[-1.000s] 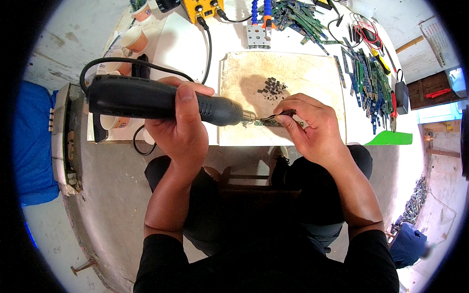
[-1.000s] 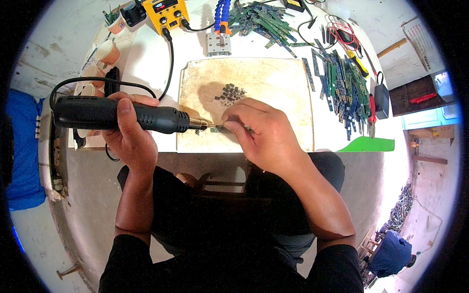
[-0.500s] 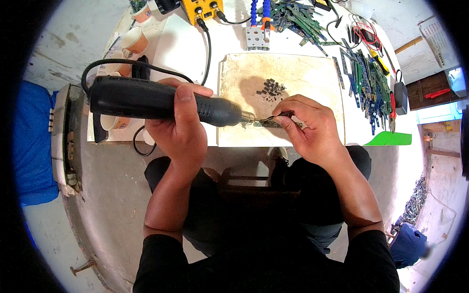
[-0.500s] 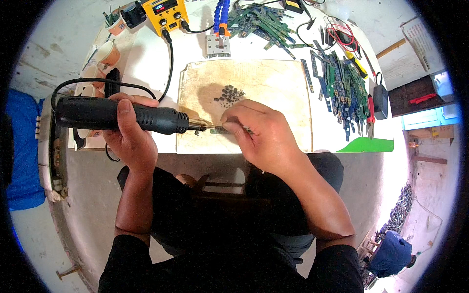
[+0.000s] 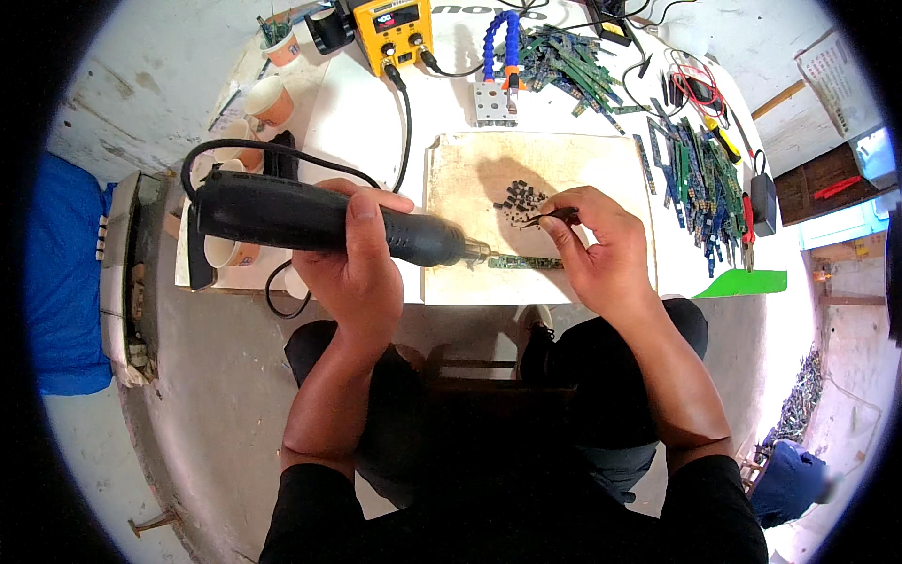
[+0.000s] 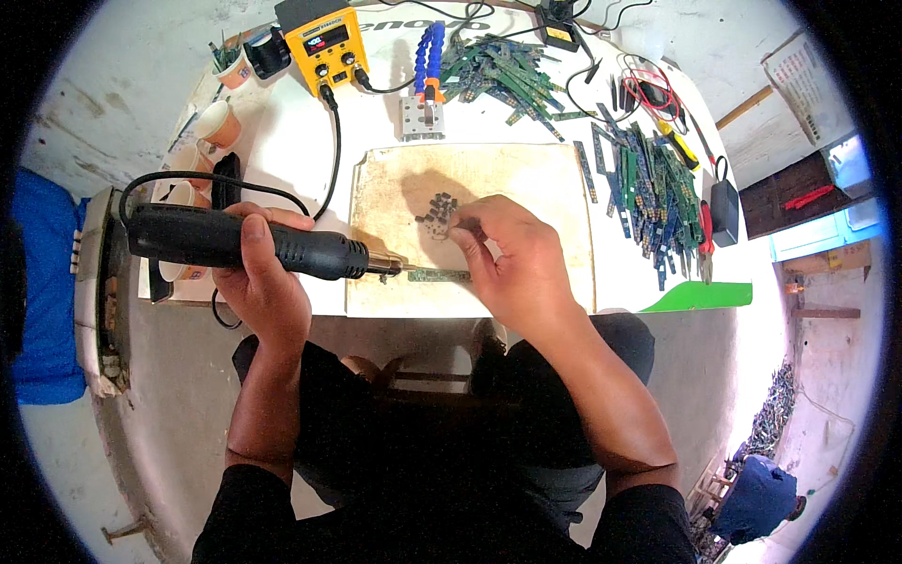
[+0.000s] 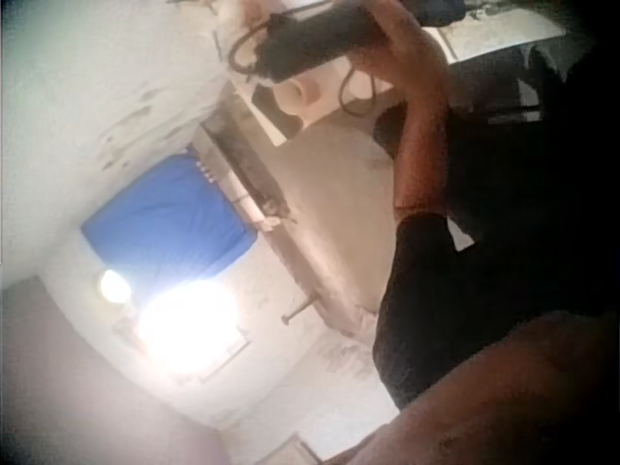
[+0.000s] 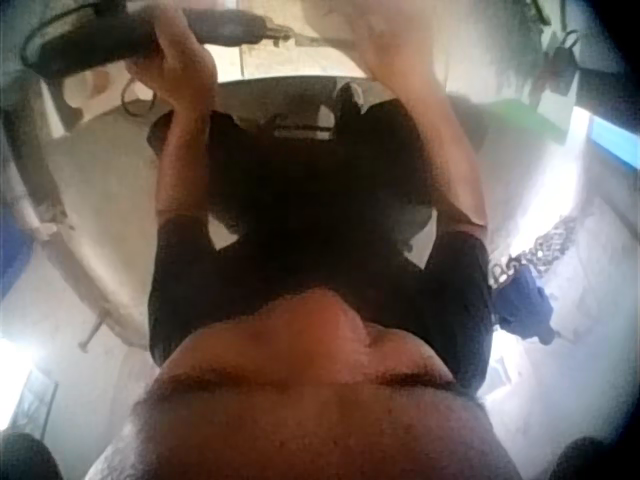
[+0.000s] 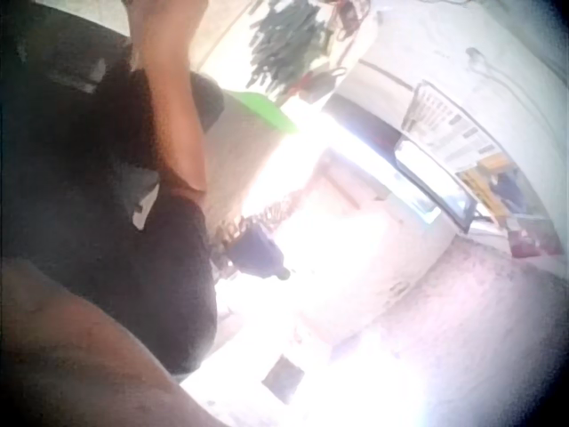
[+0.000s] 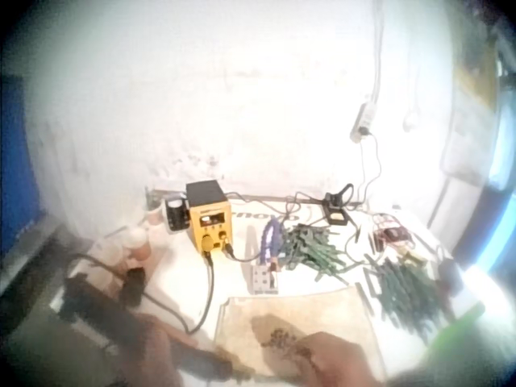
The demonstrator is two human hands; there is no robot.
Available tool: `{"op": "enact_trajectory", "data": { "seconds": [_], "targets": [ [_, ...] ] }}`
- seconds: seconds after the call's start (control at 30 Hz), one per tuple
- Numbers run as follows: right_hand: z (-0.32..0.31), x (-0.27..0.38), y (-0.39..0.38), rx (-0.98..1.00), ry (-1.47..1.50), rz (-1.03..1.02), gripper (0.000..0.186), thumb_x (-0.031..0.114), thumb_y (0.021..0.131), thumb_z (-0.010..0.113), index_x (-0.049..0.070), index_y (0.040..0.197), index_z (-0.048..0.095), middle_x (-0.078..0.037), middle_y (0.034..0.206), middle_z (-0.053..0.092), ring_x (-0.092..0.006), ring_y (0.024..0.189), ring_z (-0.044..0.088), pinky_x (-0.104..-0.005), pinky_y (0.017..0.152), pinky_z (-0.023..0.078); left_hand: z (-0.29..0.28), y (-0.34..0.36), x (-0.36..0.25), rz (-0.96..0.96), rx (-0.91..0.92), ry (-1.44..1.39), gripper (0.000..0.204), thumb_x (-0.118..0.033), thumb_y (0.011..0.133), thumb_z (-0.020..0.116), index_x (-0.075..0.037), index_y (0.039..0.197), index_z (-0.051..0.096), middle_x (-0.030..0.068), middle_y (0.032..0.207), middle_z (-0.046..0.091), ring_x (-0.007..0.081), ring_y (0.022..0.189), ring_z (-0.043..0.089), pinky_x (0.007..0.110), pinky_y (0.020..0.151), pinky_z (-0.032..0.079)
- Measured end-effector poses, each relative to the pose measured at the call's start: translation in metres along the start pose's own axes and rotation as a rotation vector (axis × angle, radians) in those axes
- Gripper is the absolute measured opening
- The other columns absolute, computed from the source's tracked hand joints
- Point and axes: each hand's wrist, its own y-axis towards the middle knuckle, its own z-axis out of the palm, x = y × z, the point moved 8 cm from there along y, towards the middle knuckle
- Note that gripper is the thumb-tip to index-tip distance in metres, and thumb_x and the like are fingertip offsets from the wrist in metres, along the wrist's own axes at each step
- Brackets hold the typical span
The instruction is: The person uses a hot air gun to heat a circuit board while holding it with tweezers. They remove small electronic components from the board and place them onto a work mat. The person repeats this process for multiple components on the same board.
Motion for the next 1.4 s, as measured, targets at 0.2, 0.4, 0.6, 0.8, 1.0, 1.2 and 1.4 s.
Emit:
{"op": "enact_trajectory", "data": {
  "seconds": [0.2,0.4,0.6,0.8,1.0,1.2,1.4],
  "targets": [
    [-0.002,0.005,-0.002,-0.020,0.066,0.024,0.013,-0.004,0.085,0.071,-0.001,0.096,0.068,-0.015,0.091,0.068,-0.0267,0.080,0.070,-0.0326,0.073,0.054,-0.002,0.001,-0.002,0.032,0.009,-0.014,0.022,-0.026,0.101,0.054,-0.005,0.097,0.055,0.0108,0.076,0.070,0.0115,0.069,0.064,0.023,0.069,0.052],
    [0.005,0.011,-0.007,0.132,0.218,-0.006,0.011,-0.006,0.084,0.068,-0.001,0.094,0.066,-0.014,0.089,0.067,-0.0257,0.080,0.069,-0.0320,0.071,0.053,-0.003,0.002,-0.003,-0.017,-0.015,-0.040,0.021,-0.025,0.100,0.054,-0.004,0.097,0.055,0.0113,0.075,0.068,0.0124,0.068,0.063,0.024,0.069,0.053],
    [0.010,0.015,-0.010,0.207,0.175,-0.039,0.010,-0.006,0.085,0.069,-0.002,0.093,0.066,-0.014,0.092,0.069,-0.0254,0.085,0.069,-0.0310,0.076,0.053,-0.004,0.002,0.003,0.011,-0.028,-0.029,0.021,-0.024,0.100,0.054,-0.003,0.096,0.054,0.0119,0.073,0.068,0.0132,0.066,0.063,0.026,0.067,0.053],
    [0.009,0.017,-0.011,0.219,0.164,-0.072,0.010,-0.006,0.085,0.069,-0.002,0.094,0.066,-0.014,0.091,0.068,-0.0267,0.084,0.069,-0.0315,0.075,0.053,0.000,0.002,0.000,-0.027,-0.053,-0.106,0.022,-0.022,0.101,0.058,-0.003,0.090,0.063,0.0060,0.073,0.070,0.0063,0.064,0.061,0.020,0.065,0.047],
    [0.010,0.018,-0.011,0.198,0.183,-0.066,0.013,-0.006,0.083,0.067,0.002,0.093,0.065,-0.014,0.087,0.064,-0.0333,0.080,0.066,-0.0358,0.071,0.053,-0.001,0.002,0.000,0.034,-0.006,-0.120,0.021,-0.021,0.101,0.058,-0.004,0.089,0.063,0.0067,0.073,0.071,0.0064,0.064,0.062,0.020,0.064,0.048],
    [0.012,0.017,-0.011,0.200,0.170,-0.075,0.014,-0.007,0.083,0.066,0.002,0.093,0.065,-0.014,0.087,0.064,-0.0325,0.080,0.066,-0.0354,0.071,0.053,0.000,0.002,0.000,0.024,-0.009,-0.128,0.020,-0.021,0.101,0.058,-0.004,0.092,0.063,0.0073,0.073,0.071,0.0063,0.063,0.061,0.020,0.065,0.048],
    [0.013,0.017,-0.013,0.200,0.164,-0.060,0.013,-0.007,0.083,0.067,0.002,0.093,0.064,-0.014,0.087,0.064,-0.0326,0.081,0.066,-0.0356,0.072,0.053,0.000,0.001,0.001,0.023,-0.001,-0.125,0.018,-0.020,0.101,0.059,-0.004,0.097,0.062,0.0074,0.073,0.071,0.0058,0.063,0.061,0.019,0.066,0.047]
  ]
}}
